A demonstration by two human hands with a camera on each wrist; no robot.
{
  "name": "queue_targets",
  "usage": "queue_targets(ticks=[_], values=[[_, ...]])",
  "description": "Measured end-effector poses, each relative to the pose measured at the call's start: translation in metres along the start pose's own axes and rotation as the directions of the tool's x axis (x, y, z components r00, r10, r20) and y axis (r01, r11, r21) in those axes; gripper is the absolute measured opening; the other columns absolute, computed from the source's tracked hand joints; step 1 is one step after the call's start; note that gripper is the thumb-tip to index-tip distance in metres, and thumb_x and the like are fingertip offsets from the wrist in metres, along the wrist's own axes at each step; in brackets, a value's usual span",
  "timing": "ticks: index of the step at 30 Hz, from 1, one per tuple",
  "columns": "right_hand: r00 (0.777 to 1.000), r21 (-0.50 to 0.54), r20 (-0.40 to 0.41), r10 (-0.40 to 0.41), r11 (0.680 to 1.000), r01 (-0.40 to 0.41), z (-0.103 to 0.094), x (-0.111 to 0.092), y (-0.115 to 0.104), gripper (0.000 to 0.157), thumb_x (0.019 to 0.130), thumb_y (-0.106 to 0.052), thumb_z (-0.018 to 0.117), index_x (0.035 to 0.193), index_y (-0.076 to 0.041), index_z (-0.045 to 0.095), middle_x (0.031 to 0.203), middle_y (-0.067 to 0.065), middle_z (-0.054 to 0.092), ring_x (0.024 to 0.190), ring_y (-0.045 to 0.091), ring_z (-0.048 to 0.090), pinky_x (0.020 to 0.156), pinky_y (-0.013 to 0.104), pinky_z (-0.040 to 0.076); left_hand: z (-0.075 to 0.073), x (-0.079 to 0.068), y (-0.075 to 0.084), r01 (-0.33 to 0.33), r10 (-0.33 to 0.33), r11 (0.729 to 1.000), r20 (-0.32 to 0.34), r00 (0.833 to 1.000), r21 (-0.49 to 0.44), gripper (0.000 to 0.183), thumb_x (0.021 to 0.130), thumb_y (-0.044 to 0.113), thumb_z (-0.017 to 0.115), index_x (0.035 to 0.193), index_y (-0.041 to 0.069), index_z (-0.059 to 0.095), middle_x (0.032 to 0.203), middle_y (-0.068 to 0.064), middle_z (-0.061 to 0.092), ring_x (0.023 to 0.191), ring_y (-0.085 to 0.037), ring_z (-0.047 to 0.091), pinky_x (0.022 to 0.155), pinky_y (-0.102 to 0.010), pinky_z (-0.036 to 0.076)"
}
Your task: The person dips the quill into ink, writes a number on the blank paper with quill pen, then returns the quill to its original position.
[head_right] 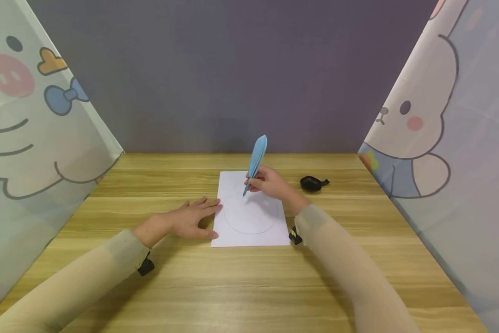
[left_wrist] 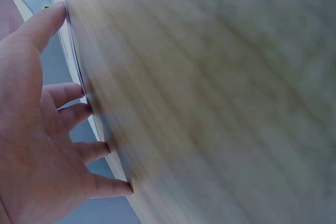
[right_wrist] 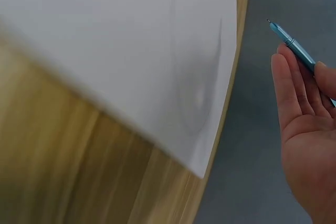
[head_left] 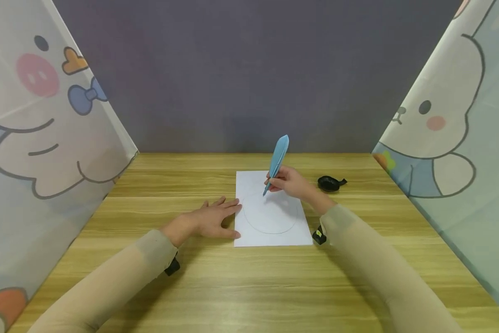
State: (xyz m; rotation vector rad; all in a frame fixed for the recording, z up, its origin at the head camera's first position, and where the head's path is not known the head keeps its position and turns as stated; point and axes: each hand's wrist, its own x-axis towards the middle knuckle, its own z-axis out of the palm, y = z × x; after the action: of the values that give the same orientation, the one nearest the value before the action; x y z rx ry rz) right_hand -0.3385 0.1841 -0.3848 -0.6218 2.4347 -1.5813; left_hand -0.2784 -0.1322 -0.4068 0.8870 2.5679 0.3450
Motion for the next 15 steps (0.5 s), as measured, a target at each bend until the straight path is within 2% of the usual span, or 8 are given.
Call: queue_targets(ticks=[6, 9, 15], values=[[0.999, 0.004, -0.009, 0.047, 0.999, -0.047, -0.023, -0.027, 0.004, 0.027, 0.115, -0.005, 0.056, 0.137, 0.010, 0.060, 0.135, 0.029, 0.070, 0.119, 0.028, 0.076, 0.102, 0.039, 0.065, 0.001, -0.002, -0.002, -0.012, 0.012, 1.000, -0.006, 1.000, -0.005, 0.101, 0.101, 0.073, 0.065, 0.178, 0.025, 0.021, 0.187, 0.003, 0.010, 0.173, -0.042, 0.001, 0.129, -0.083, 0.002], [0.999, -0.015, -0.021, 0.049, 0.999, -0.049, -0.033, -0.037, 0.009, 0.030, 0.115, -0.008, 0.057, 0.138, 0.011, 0.059, 0.135, 0.029, 0.070, 0.118, 0.028, 0.077, 0.103, 0.042, 0.064, 0.001, -0.003, -0.003, -0.013, 0.013, 1.000, -0.010, 1.000, -0.009, 0.100, 0.101, 0.072, 0.065, 0.178, 0.024, 0.022, 0.187, 0.003, 0.010, 0.173, -0.043, 0.002, 0.129, -0.083, 0.002], [0.996, -0.003, -0.055, 0.064, 0.998, -0.064, -0.051, -0.057, 0.020, 0.031, 0.115, -0.005, 0.055, 0.138, 0.016, 0.056, 0.137, 0.035, 0.068, 0.115, 0.029, 0.077, 0.108, 0.055, 0.060, 0.002, -0.003, -0.001, -0.019, 0.019, 1.000, -0.013, 1.000, 0.002, 0.100, 0.101, 0.072, 0.064, 0.178, 0.023, 0.023, 0.187, 0.003, 0.010, 0.172, -0.043, 0.003, 0.129, -0.082, 0.003]])
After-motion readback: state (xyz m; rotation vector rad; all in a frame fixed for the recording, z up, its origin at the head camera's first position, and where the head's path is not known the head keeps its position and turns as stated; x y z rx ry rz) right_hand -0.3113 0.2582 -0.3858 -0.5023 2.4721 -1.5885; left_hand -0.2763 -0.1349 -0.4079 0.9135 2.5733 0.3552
